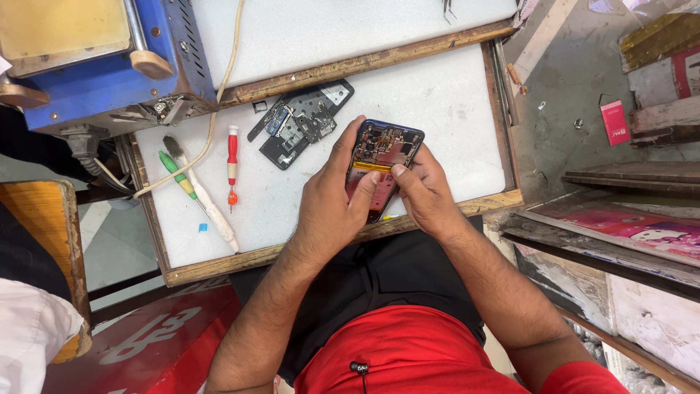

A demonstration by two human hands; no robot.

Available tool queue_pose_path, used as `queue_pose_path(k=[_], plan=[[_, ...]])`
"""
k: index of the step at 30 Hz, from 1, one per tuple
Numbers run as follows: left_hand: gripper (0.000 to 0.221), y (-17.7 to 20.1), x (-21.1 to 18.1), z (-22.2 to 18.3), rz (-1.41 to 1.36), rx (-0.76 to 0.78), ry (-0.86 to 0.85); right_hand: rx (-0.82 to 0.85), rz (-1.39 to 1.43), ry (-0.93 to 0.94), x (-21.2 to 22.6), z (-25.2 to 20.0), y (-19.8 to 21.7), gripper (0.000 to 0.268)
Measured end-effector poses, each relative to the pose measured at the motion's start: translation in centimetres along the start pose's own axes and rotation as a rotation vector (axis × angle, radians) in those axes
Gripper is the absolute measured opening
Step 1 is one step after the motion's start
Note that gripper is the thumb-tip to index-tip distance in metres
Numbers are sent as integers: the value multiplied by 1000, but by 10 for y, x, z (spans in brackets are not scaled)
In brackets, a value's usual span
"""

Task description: The person disassembles a smartphone on a workbench, removes the battery and motherboard, and uses a screwdriver and brush to clean and adjust internal components. The person then reassembles the motherboard and battery into the phone chassis.

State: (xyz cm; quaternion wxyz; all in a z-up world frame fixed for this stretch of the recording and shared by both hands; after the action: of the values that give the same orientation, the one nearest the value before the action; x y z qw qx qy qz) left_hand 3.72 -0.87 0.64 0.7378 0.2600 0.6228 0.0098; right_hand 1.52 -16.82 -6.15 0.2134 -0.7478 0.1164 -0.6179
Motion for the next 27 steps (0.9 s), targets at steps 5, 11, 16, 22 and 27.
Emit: queue_pose_path(k=[5, 11, 16, 22, 27], plan=[[68, -1, -1, 0, -20, -7, -22, -15, 40, -3, 3, 0, 0, 43], [69, -3, -2, 1, -34, 10, 28, -29, 66, 36, 17, 2, -12, 41], [65, 0, 0, 3, 28, 53, 121, -83, 135, 38, 31, 5, -19, 41], [49, 18, 4, 14, 227, 131, 54, -227, 134, 245, 46, 2, -9, 48], [43, 15, 11, 22, 411, 256, 113, -395, -287, 548, 66, -16, -12, 39]])
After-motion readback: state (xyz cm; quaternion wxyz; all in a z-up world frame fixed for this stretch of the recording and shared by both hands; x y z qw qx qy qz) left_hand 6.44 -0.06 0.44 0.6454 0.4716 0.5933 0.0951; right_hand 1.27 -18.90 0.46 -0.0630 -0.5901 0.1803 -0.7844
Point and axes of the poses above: each hand's wrist, its own z-axis towards the middle knuckle, its own y-axis out of the back of the hand, x = y × z, the point moved 5 cm from there along z, towards the middle knuckle, and after that the axes turned 2 degrees about -y, right-handed, at the moved point
